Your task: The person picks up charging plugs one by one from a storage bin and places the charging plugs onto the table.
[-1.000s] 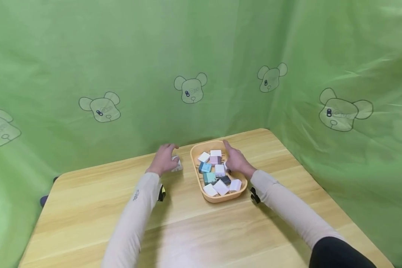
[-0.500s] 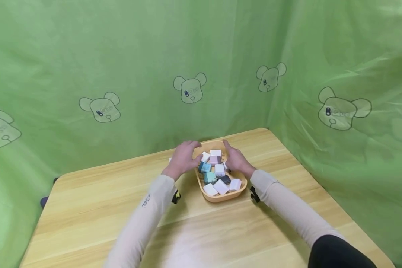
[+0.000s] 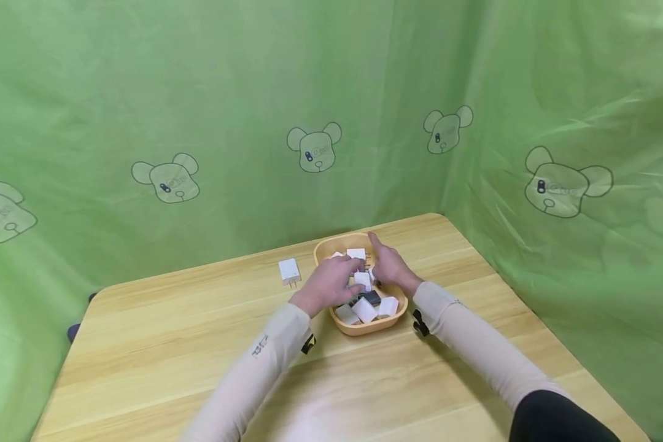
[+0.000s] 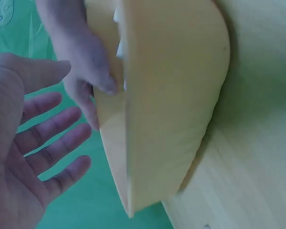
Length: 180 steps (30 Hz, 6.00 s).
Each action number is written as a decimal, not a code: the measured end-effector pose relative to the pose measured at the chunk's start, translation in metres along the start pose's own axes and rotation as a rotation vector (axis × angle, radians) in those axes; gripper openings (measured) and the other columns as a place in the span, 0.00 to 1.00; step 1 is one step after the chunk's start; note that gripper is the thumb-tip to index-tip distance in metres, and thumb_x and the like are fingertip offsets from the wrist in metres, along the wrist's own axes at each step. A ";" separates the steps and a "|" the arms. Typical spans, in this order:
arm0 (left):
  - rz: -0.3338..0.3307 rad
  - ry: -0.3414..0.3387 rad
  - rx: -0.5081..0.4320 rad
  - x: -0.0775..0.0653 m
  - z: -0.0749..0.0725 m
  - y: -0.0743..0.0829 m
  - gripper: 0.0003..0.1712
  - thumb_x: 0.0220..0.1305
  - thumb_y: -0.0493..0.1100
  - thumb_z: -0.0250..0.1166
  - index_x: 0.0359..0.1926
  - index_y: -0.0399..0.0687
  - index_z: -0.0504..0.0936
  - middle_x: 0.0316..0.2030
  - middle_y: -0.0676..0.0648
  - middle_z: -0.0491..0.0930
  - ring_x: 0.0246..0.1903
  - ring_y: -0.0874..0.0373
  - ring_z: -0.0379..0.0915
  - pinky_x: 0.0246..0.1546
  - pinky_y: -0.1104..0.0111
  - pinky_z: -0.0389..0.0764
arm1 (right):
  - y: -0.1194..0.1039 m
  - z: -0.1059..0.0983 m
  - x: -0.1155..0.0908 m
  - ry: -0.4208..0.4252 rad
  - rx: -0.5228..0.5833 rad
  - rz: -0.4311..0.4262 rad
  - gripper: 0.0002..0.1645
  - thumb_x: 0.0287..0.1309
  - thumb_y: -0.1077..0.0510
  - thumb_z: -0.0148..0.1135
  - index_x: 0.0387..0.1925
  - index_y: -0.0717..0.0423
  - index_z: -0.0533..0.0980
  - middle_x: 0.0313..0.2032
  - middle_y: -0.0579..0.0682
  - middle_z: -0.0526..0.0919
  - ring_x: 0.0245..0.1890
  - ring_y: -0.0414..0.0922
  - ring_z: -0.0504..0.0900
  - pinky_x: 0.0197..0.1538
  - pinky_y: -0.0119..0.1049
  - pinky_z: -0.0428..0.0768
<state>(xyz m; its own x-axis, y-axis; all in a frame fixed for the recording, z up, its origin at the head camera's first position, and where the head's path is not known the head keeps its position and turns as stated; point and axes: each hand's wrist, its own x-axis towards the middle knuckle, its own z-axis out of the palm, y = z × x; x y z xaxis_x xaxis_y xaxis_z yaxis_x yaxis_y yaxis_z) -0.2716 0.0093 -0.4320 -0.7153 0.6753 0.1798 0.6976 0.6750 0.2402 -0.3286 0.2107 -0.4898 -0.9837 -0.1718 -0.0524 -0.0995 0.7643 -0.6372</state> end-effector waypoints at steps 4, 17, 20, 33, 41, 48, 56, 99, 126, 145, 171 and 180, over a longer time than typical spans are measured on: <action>0.010 -0.037 0.061 -0.004 0.009 0.007 0.23 0.63 0.55 0.70 0.55 0.51 0.81 0.50 0.49 0.86 0.47 0.54 0.83 0.53 0.61 0.84 | -0.001 0.000 0.001 0.002 0.006 -0.007 0.63 0.47 0.78 0.52 0.81 0.53 0.37 0.73 0.72 0.62 0.38 0.55 0.83 0.36 0.36 0.85; 0.038 -0.101 0.212 -0.009 0.034 0.015 0.32 0.52 0.65 0.76 0.53 0.54 0.82 0.46 0.50 0.86 0.43 0.56 0.82 0.45 0.63 0.85 | -0.001 -0.001 0.000 -0.001 -0.004 0.000 0.64 0.46 0.78 0.52 0.81 0.53 0.36 0.75 0.70 0.59 0.61 0.62 0.77 0.56 0.46 0.85; 0.026 -0.118 0.218 -0.009 0.039 0.016 0.31 0.52 0.63 0.76 0.52 0.54 0.83 0.45 0.50 0.86 0.42 0.56 0.82 0.44 0.64 0.85 | 0.000 -0.001 -0.001 -0.005 0.005 0.009 0.64 0.47 0.78 0.52 0.82 0.52 0.36 0.75 0.70 0.59 0.62 0.62 0.76 0.58 0.47 0.84; -0.034 -0.166 0.187 -0.001 0.044 0.021 0.27 0.54 0.57 0.77 0.52 0.52 0.83 0.45 0.48 0.85 0.43 0.54 0.82 0.45 0.65 0.85 | 0.000 0.000 0.002 -0.007 0.025 0.025 0.63 0.49 0.77 0.50 0.82 0.48 0.35 0.76 0.68 0.58 0.60 0.60 0.78 0.54 0.44 0.85; -0.112 -0.178 0.194 0.001 0.044 0.025 0.28 0.52 0.53 0.77 0.53 0.51 0.82 0.49 0.44 0.81 0.45 0.52 0.80 0.48 0.62 0.85 | 0.000 -0.002 0.001 -0.012 0.074 0.027 0.63 0.48 0.78 0.50 0.82 0.48 0.36 0.77 0.68 0.55 0.51 0.59 0.80 0.41 0.37 0.86; -0.100 -0.178 0.249 0.001 0.045 0.028 0.28 0.52 0.55 0.77 0.53 0.51 0.82 0.49 0.45 0.82 0.48 0.51 0.80 0.45 0.61 0.87 | 0.001 -0.001 0.000 -0.016 0.061 0.031 0.63 0.48 0.78 0.50 0.82 0.49 0.36 0.76 0.69 0.57 0.57 0.60 0.79 0.48 0.41 0.86; -0.084 -0.173 0.214 0.002 0.047 0.023 0.23 0.52 0.57 0.76 0.46 0.53 0.84 0.46 0.49 0.83 0.47 0.54 0.78 0.46 0.62 0.85 | -0.002 -0.002 0.000 -0.009 0.035 0.023 0.63 0.47 0.77 0.51 0.82 0.49 0.37 0.73 0.71 0.62 0.50 0.58 0.81 0.42 0.37 0.86; -0.157 0.133 -0.077 0.002 0.012 0.012 0.22 0.57 0.56 0.73 0.47 0.49 0.83 0.36 0.50 0.86 0.35 0.57 0.80 0.34 0.72 0.80 | 0.003 0.000 0.001 0.006 0.029 -0.003 0.61 0.48 0.76 0.51 0.82 0.52 0.39 0.66 0.73 0.72 0.27 0.47 0.77 0.30 0.34 0.80; -0.361 0.354 -0.366 -0.009 -0.022 -0.029 0.24 0.68 0.57 0.66 0.49 0.39 0.81 0.38 0.41 0.86 0.33 0.51 0.80 0.35 0.64 0.84 | -0.002 0.001 0.002 -0.017 0.046 0.046 0.62 0.51 0.78 0.50 0.82 0.48 0.37 0.75 0.70 0.59 0.45 0.56 0.83 0.37 0.35 0.85; -0.579 0.377 -0.873 -0.027 -0.026 -0.084 0.23 0.74 0.40 0.57 0.64 0.32 0.70 0.51 0.32 0.76 0.43 0.36 0.81 0.44 0.52 0.89 | 0.001 0.000 0.004 -0.014 0.015 0.012 0.62 0.49 0.78 0.52 0.81 0.52 0.38 0.70 0.72 0.67 0.30 0.50 0.80 0.31 0.34 0.82; -0.924 0.391 -0.801 -0.066 -0.010 -0.143 0.29 0.71 0.48 0.62 0.65 0.34 0.74 0.47 0.37 0.81 0.34 0.57 0.78 0.41 0.64 0.85 | 0.002 0.002 0.004 -0.038 0.045 0.069 0.63 0.51 0.78 0.50 0.82 0.46 0.35 0.74 0.70 0.61 0.32 0.50 0.81 0.34 0.35 0.84; -1.019 0.347 -0.683 -0.072 -0.004 -0.147 0.29 0.70 0.52 0.63 0.64 0.38 0.77 0.53 0.35 0.83 0.42 0.49 0.80 0.45 0.63 0.81 | 0.001 0.002 0.003 -0.034 0.050 0.069 0.62 0.52 0.78 0.49 0.82 0.45 0.35 0.73 0.70 0.63 0.30 0.49 0.80 0.32 0.35 0.83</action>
<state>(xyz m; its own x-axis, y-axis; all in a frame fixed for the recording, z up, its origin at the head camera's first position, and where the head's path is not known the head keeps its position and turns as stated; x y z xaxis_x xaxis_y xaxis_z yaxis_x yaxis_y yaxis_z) -0.3223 -0.1397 -0.4768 -0.9576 -0.2392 -0.1607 -0.2605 0.4801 0.8376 -0.3316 0.2091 -0.4923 -0.9823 -0.1415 -0.1229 -0.0233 0.7429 -0.6690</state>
